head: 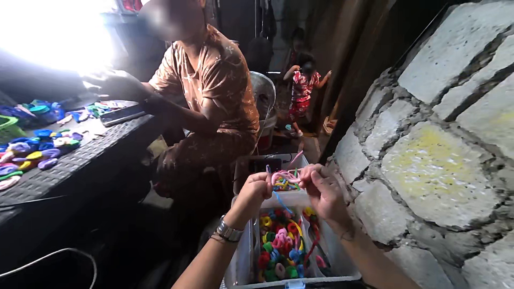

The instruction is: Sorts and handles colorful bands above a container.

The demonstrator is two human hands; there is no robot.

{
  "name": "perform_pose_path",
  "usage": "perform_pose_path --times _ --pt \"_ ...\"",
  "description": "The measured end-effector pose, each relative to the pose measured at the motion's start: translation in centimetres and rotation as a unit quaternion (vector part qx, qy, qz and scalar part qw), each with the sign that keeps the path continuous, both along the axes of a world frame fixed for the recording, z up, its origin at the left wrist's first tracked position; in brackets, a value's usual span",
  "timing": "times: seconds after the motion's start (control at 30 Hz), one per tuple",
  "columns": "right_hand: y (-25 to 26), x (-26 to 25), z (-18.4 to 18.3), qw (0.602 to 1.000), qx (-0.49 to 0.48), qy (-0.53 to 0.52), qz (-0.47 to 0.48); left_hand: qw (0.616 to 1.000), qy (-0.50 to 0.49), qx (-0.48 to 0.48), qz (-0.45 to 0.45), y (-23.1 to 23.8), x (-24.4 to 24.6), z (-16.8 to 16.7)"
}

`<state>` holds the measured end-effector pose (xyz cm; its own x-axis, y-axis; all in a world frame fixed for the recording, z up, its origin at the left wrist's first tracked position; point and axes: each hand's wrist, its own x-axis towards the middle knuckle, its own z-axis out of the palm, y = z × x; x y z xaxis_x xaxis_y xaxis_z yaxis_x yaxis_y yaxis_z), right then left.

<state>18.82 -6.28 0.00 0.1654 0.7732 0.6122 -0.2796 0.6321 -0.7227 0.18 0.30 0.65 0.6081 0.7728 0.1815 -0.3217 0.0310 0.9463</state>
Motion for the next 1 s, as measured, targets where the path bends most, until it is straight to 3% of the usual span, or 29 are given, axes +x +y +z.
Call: perform_pose_path --times 0.1,0.2,0.27,0.43,0.57,0.67,0.77,0.83,0.93,1.0 --pt "0.0 0.0 -0.4 0.999 0.023 -0.047 0.005 0.998 0.032 -0.016 -0.052 0.1 -0.1 -0.1" --pt "0.1 0.1 -0.5 0.994 0.055 -0.098 0.007 0.995 0.081 0.026 -0.050 -0.2 0.1 0.2" --pt "0.0 0.3 -0.5 0.983 0.078 -0.164 -0.015 0.996 0.056 0.068 -0.030 -0.4 0.2 0.1" --pt "0.1 0.5 -0.5 0.928 0.169 -0.324 -0.071 0.997 -0.014 0.079 -0.010 0.1 -0.1 -0.2" --pt "-0.3 0.3 -0.5 0.875 0.202 -0.425 -0.114 0.992 0.038 0.114 0.049 -0.2 -0.1 0.2" --pt "-0.3 0.2 -0.6 0.840 0.185 -0.475 -0.188 0.978 0.089 0.174 0.080 -0.1 0.1 0.1" --pt "-0.2 -0.2 -0.6 0.817 0.071 -0.492 -0.291 0.973 0.072 0.216 0.039 0.0 0.0 -0.2" --pt "-0.1 -0.5 -0.5 0.851 -0.015 -0.452 -0.268 0.950 0.103 0.293 0.027 -0.2 0.0 -0.1" --pt "-0.6 -1.0 0.7 0.949 -0.143 -0.273 -0.070 0.901 0.179 0.393 0.048 -0.6 0.4 0.1" --pt "-0.6 -1.5 0.7 0.968 -0.200 -0.152 -0.025 0.877 0.216 0.424 0.064 -0.8 0.5 -0.4"
